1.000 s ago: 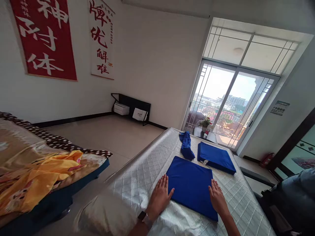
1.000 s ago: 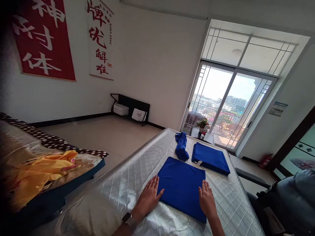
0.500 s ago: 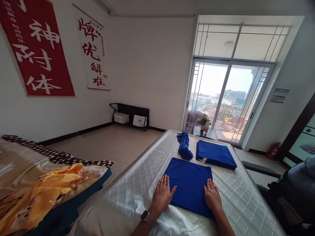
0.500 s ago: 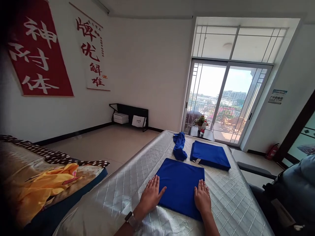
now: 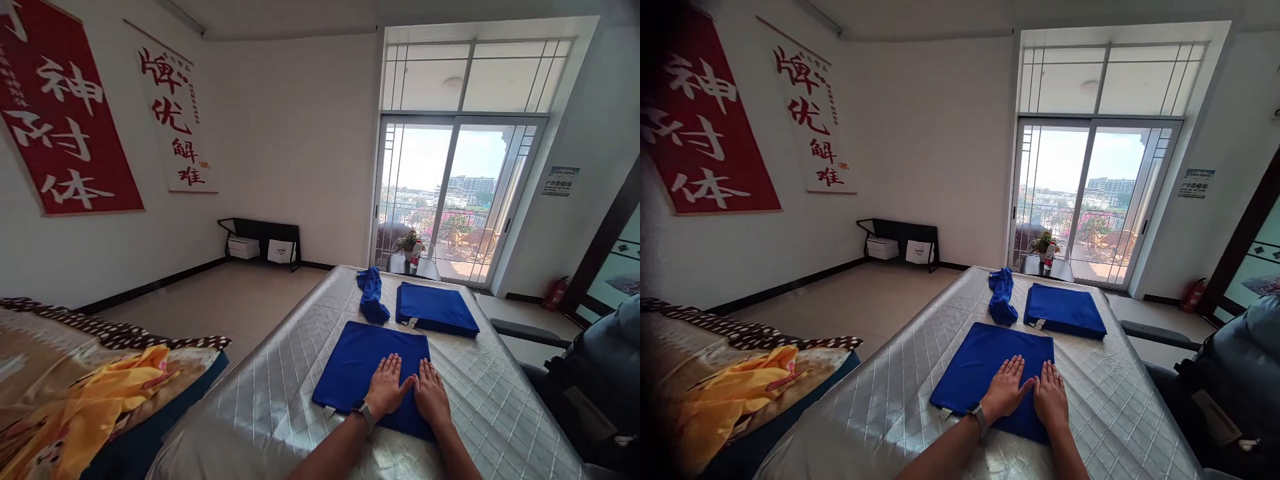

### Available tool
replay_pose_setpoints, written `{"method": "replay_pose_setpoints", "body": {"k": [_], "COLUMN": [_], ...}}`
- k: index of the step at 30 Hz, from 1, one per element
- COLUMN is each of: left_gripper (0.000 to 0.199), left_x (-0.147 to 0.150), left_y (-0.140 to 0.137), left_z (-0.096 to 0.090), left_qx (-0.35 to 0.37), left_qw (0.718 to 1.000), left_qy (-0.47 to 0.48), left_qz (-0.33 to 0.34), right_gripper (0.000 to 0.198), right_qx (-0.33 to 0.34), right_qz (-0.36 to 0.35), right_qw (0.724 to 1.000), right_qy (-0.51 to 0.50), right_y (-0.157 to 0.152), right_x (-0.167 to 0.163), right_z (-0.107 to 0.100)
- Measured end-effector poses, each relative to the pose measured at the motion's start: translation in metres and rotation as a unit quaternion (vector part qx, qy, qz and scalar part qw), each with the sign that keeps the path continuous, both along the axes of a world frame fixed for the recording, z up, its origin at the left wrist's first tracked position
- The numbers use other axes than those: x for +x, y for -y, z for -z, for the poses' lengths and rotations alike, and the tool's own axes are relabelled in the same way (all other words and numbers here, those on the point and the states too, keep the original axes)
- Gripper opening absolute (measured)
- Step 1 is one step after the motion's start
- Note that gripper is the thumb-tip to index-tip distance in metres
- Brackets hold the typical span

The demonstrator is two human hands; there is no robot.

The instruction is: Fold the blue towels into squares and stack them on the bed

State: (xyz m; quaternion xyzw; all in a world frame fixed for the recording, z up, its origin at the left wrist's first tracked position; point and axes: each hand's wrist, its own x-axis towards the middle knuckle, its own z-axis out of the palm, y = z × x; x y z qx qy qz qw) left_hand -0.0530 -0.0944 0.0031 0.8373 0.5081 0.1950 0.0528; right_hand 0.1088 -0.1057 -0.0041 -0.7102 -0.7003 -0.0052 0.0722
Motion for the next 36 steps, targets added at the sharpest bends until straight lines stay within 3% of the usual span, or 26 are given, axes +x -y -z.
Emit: {"method": "replay_pose_setpoints", "body": {"k": [8, 12, 20, 26, 33, 36], "left_gripper": [0.088, 0.088, 0.082, 0.080, 0.074, 0.073], "left_x": [-0.122, -0.160, -0.166, -0.169, -0.170, -0.172], "left_y": [-0.013, -0.013, -0.013, -0.018, -0.024, -0.024], "left_z": [-0.001, 0.005, 0.014, 0.023, 0.033, 0.034], "left_qx": [-0.007, -0.012, 0.018, 0.031, 0.048, 0.044], "left_qw": [0.988, 0.981, 0.980, 0.981, 0.979, 0.981], "left_qy": [-0.046, -0.050, -0.027, -0.004, 0.000, -0.002], "left_qz": [-0.146, -0.184, -0.197, -0.192, -0.198, -0.189], "right_gripper": [0.065, 0.065, 0.065, 0.065, 0.066, 0.066], "right_qx": [0.008, 0.007, -0.024, -0.093, -0.042, -0.047], "right_qz": [0.007, 0.007, 0.030, 0.042, 0.007, 0.007], "right_qw": [1.000, 1.000, 0.999, 0.994, 0.999, 0.999], "right_qy": [-0.014, -0.011, 0.012, 0.036, 0.015, -0.002], "right_y": [-0.003, -0.006, -0.010, -0.020, -0.059, -0.078], "right_x": [0.001, 0.001, -0.002, 0.001, 0.000, 0.000], "right_z": [0.004, 0.009, 0.004, -0.010, -0.043, -0.046]}}
